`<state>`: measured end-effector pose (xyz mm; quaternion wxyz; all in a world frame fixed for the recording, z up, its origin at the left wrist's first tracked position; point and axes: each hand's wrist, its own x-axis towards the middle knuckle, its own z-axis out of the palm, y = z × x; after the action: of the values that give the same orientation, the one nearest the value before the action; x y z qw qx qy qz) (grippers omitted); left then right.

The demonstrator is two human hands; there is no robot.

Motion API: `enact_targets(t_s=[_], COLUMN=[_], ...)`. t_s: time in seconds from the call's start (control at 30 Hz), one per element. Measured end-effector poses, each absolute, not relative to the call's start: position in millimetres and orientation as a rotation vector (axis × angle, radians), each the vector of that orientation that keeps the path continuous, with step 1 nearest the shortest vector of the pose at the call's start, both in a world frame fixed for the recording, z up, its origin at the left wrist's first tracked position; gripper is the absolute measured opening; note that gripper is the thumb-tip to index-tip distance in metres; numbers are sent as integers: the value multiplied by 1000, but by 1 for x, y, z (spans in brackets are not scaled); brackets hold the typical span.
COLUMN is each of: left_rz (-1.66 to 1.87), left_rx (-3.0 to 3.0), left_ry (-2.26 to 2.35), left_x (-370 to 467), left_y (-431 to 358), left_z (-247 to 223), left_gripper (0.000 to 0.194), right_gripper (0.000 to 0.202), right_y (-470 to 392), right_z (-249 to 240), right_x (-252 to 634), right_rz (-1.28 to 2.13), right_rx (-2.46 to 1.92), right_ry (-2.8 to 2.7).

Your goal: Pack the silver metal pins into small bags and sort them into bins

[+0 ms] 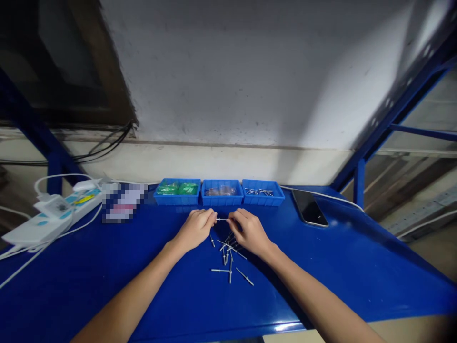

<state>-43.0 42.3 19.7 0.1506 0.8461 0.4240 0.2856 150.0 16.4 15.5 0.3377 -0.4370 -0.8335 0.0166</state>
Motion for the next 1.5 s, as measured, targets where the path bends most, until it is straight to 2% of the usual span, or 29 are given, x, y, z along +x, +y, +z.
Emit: enact_targets(t_s=[0.13,0.33,0.5,0.63,0.7,0.77,0.87,1.0,1.23,1.5], left_rz=[986,1006,686,372,310,302,367,454,722,1050], left_rx=[2406,2465,2536,2558,2543,2522,2524,2519,2459,2383], left_ry=[1125,1165,1077,1027,1050,1063,1078,1141,1126,1050], left_x=[-39,-39,-51,-70,-73,-71,-61,-53,-47,-42], left_y=[35,34,39,40,38,36,34,38,41,29], left_z=[22,27,33,35,31,25,15,7,13,26], left_gripper=[19,30,40,18,12,10,14,22,30,14], right_gripper=[21,22,28,33,30,36,35,30,15,27], right_y=[15,11,13,30,39,43,38,22,11,9], right_z=[20,24,29,33,31,27,21,16,15,23], right_x=[152,152,159,191,208,217,207,169,146,148], right_rz=[83,76,-102,-251,-293,-258,-97,137,43,67], right_rx=[-1174,-1088,-1059,-1323,-1573,-1757,-1745,-1359,-1098,-1146], right_ry=[-2072,-2179,-2232,-1890,-1729,-1691,-1804,-2161,-2367,-2271])
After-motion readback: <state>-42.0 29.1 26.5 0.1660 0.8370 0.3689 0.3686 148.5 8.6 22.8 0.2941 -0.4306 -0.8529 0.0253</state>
